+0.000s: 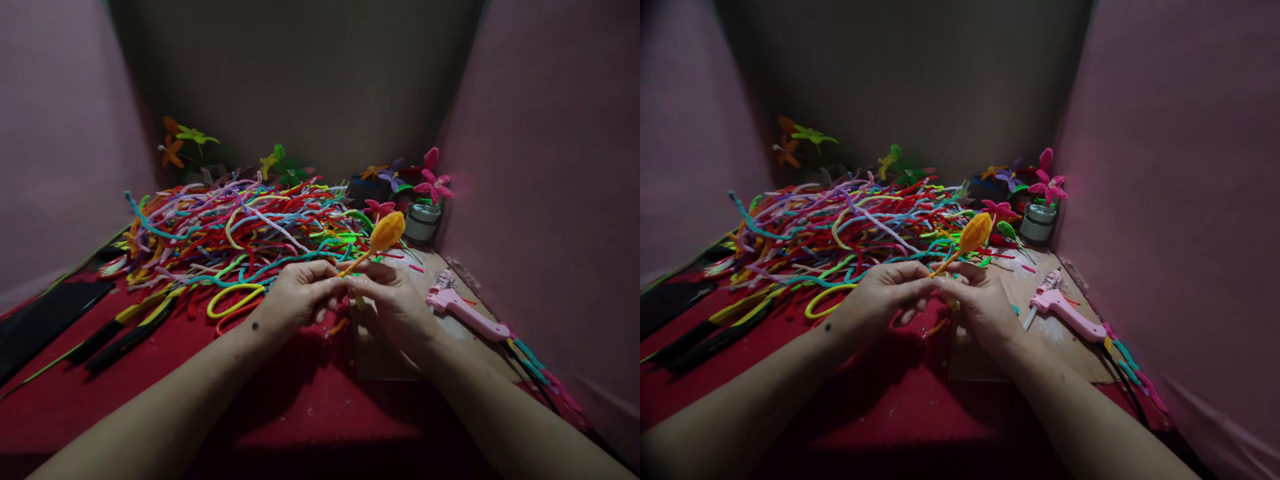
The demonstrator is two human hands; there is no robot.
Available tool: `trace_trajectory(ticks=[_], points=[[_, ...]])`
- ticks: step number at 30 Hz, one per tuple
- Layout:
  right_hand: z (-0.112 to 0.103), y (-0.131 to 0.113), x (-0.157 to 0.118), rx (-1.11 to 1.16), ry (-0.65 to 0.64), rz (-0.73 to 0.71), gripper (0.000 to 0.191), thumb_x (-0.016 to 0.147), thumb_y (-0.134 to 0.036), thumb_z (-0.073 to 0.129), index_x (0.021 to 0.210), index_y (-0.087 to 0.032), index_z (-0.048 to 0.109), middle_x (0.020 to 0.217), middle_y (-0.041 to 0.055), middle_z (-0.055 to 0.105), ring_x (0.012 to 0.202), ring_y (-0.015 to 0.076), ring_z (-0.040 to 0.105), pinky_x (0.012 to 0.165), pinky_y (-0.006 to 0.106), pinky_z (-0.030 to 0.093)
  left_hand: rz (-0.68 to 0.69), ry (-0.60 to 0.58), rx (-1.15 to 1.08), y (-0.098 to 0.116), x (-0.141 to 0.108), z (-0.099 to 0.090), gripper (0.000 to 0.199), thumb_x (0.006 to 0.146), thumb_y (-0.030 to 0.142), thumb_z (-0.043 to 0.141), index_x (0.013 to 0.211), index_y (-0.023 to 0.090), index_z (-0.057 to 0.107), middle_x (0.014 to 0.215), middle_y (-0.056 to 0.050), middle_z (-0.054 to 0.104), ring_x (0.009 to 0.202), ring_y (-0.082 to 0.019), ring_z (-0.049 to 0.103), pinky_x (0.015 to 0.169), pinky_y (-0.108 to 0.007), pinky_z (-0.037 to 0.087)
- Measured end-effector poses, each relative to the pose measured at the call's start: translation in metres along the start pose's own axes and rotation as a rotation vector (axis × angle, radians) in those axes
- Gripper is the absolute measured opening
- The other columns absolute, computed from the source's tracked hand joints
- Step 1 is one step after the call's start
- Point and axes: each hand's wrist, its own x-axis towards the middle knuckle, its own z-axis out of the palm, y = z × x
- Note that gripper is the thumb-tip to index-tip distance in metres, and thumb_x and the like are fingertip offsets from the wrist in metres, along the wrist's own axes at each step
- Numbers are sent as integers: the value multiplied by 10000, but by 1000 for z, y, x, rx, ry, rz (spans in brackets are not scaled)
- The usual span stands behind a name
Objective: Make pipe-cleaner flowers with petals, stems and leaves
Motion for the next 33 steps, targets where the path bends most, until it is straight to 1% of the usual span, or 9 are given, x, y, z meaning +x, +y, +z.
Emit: trace_trajectory(ticks=[5, 7, 10, 15, 18, 21, 24, 29, 33], points=[[-4, 2, 2, 45, -69, 6, 97, 642, -190, 708, 734, -221, 706, 706, -13, 656, 622, 116, 568, 609, 272, 463, -196, -299, -373, -7, 2, -11, 160, 785, 286, 569, 728, 140, 539, 482, 56, 480, 288, 5, 240, 303, -124, 200], [-6, 3, 2, 57, -86, 14, 90, 644, -186, 706, 730, -214, 706, 697, -10, 655, 622, 117, 567, 607, 268, 460, -216, -357, -408, -6, 2, -11, 159, 798, 297, 550, 743, 148, 539, 475, 71, 446, 288, 5, 194, 302, -131, 195], [-8, 4, 3, 31, -58, 1, 113, 659, -211, 701, 772, -211, 710, 723, 3, 666, 632, 125, 575, 644, 290, 461, -96, -227, -172, -5, 1, -6, 197, 807, 327, 532, 717, 151, 540, 520, 47, 483, 336, -20, 320, 348, -146, 257], [-11, 9, 4, 6, -14, -9, 117, 682, -225, 690, 795, -199, 703, 775, 28, 682, 658, 142, 590, 671, 302, 443, 353, 177, 572, -16, -2, 1, 137, 803, 299, 543, 853, 185, 601, 714, -6, 586, 598, -99, 510, 576, -210, 379], [-10, 10, 4, 19, -41, -6, 80, 698, -212, 676, 774, -194, 694, 777, 28, 682, 628, 129, 576, 666, 296, 434, 470, 206, 742, -23, -3, 0, 166, 851, 268, 464, 813, 189, 605, 649, 3, 549, 585, -99, 484, 587, -217, 356], [-7, 9, 3, 7, -45, -23, 88, 695, -203, 681, 781, -194, 696, 782, 20, 680, 681, 137, 585, 704, 291, 432, 381, 201, 590, -17, -3, 1, 195, 851, 259, 460, 712, 176, 570, 557, 29, 490, 503, -77, 434, 520, -196, 339], [-5, 5, 1, 3, -69, 24, 154, 690, -215, 685, 843, -208, 695, 782, 18, 680, 695, 151, 591, 699, 304, 440, 169, 135, 267, -7, -1, 2, 202, 818, 239, 502, 633, 160, 518, 507, 44, 469, 421, -50, 387, 427, -172, 297], [-5, 3, 0, -10, -60, 3, 159, 664, -195, 693, 821, -221, 705, 726, 4, 665, 673, 143, 582, 680, 306, 448, -137, -159, -304, -6, 3, -4, 184, 805, 287, 537, 685, 155, 498, 478, 63, 458, 314, -5, 229, 332, -142, 154], [-5, 4, 1, -42, -35, -35, 117, 657, -191, 690, 769, -219, 707, 692, -5, 646, 660, 133, 562, 640, 272, 445, -247, -314, -472, -11, 5, -8, 161, 815, 285, 523, 723, 153, 507, 458, 91, 380, 319, 2, 122, 328, -138, 157]])
